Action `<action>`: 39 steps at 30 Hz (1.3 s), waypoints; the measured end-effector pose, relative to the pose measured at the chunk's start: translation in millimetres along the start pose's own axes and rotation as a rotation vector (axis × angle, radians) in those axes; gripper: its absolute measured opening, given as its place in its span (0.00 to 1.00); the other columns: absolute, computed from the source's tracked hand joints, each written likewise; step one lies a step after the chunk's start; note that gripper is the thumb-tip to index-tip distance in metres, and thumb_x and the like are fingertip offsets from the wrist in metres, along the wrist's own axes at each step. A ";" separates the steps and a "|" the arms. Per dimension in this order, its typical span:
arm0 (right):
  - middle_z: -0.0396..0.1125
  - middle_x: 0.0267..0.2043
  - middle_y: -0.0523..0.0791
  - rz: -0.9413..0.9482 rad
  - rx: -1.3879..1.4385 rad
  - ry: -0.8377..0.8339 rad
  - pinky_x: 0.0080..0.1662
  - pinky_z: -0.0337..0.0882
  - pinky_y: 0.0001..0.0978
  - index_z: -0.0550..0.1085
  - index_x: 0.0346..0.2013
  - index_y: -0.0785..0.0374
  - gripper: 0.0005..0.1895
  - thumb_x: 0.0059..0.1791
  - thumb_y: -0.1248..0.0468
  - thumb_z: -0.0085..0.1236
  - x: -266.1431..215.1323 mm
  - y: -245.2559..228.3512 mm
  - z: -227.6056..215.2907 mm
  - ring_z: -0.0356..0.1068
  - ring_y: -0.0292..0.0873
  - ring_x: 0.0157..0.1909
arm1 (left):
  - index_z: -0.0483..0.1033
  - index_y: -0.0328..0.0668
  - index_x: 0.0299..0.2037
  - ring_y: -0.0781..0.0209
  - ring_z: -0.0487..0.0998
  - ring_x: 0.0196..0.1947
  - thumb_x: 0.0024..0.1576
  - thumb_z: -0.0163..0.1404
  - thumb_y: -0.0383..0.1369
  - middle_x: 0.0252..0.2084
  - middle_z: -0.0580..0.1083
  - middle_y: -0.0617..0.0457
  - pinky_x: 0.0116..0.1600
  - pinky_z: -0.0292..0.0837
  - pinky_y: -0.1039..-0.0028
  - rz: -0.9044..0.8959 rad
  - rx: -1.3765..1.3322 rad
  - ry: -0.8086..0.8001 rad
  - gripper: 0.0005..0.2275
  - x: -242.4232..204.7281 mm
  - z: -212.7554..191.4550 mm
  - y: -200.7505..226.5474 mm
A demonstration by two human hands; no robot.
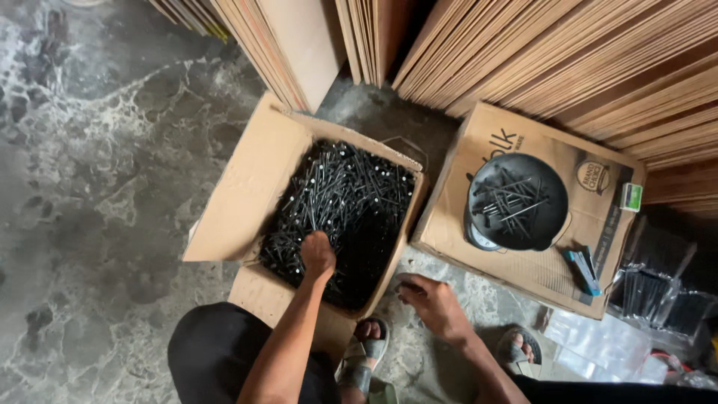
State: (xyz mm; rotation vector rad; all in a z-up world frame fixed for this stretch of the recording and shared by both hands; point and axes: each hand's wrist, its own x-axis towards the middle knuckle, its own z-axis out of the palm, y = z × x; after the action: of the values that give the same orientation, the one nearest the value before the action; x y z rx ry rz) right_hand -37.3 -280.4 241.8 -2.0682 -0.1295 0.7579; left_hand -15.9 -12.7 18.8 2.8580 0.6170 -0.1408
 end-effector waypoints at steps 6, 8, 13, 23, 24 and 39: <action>0.71 0.23 0.39 0.064 -0.036 -0.011 0.34 0.65 0.24 0.74 0.34 0.51 0.07 0.43 0.58 0.52 -0.8 -2.3 1.2 0.67 0.29 0.26 | 0.67 0.41 0.33 0.51 0.73 0.25 0.59 0.31 0.33 0.24 0.69 0.49 0.27 0.69 0.65 -0.014 0.148 0.126 0.11 14.0 79.6 -41.7; 0.73 0.26 0.40 0.083 0.033 0.010 0.34 0.67 0.24 0.75 0.39 0.54 0.12 0.42 0.59 0.53 -1.0 -3.2 -0.9 0.72 0.29 0.30 | 0.69 0.40 0.29 0.49 0.75 0.29 0.47 0.42 0.26 0.25 0.73 0.48 0.33 0.72 0.64 0.094 0.140 -0.006 0.03 7.4 58.3 -35.3; 0.74 0.33 0.39 0.008 0.031 -0.014 0.39 0.70 0.23 0.75 0.41 0.52 0.12 0.43 0.60 0.51 4.1 -2.3 -2.8 0.74 0.31 0.34 | 0.72 0.36 0.24 0.40 0.75 0.30 0.45 0.44 0.27 0.26 0.73 0.40 0.36 0.71 0.58 -0.179 -0.207 -0.132 0.05 -16.1 -85.2 25.2; 0.70 0.38 0.61 0.123 0.646 0.189 0.45 0.71 0.48 0.73 0.43 0.74 0.21 0.48 0.57 0.47 3.5 -18.4 -5.5 0.71 0.57 0.40 | 0.77 0.38 0.39 0.58 0.77 0.31 0.42 0.57 0.29 0.34 0.75 0.42 0.34 0.73 0.74 -0.013 -1.111 -0.418 0.14 -68.1 -171.2 132.4; 0.70 0.38 0.61 0.127 0.642 0.193 0.45 0.71 0.48 0.73 0.43 0.74 0.21 0.48 0.57 0.47 -3.9 -27.5 -12.0 0.71 0.57 0.40 | 0.77 0.38 0.39 0.58 0.77 0.31 0.42 0.57 0.29 0.34 0.75 0.42 0.34 0.73 0.74 -0.012 -1.116 -0.423 0.14 -75.4 -174.7 138.3; 0.67 0.29 0.57 -0.099 0.779 0.430 0.37 0.69 0.43 0.73 0.36 0.75 0.15 0.43 0.63 0.54 -11.8 -0.2 -59.2 0.66 0.49 0.31 | 0.66 0.35 0.45 0.42 0.76 0.35 0.45 0.57 0.34 0.41 0.70 0.34 0.34 0.75 0.65 0.216 -1.076 -0.422 0.19 -76.4 -209.7 146.2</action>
State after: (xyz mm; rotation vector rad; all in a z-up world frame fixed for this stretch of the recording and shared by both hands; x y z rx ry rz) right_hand -13.6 -327.3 271.5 -1.4125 0.2669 0.2197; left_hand -14.2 -125.3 260.8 1.7537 0.1795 -0.2648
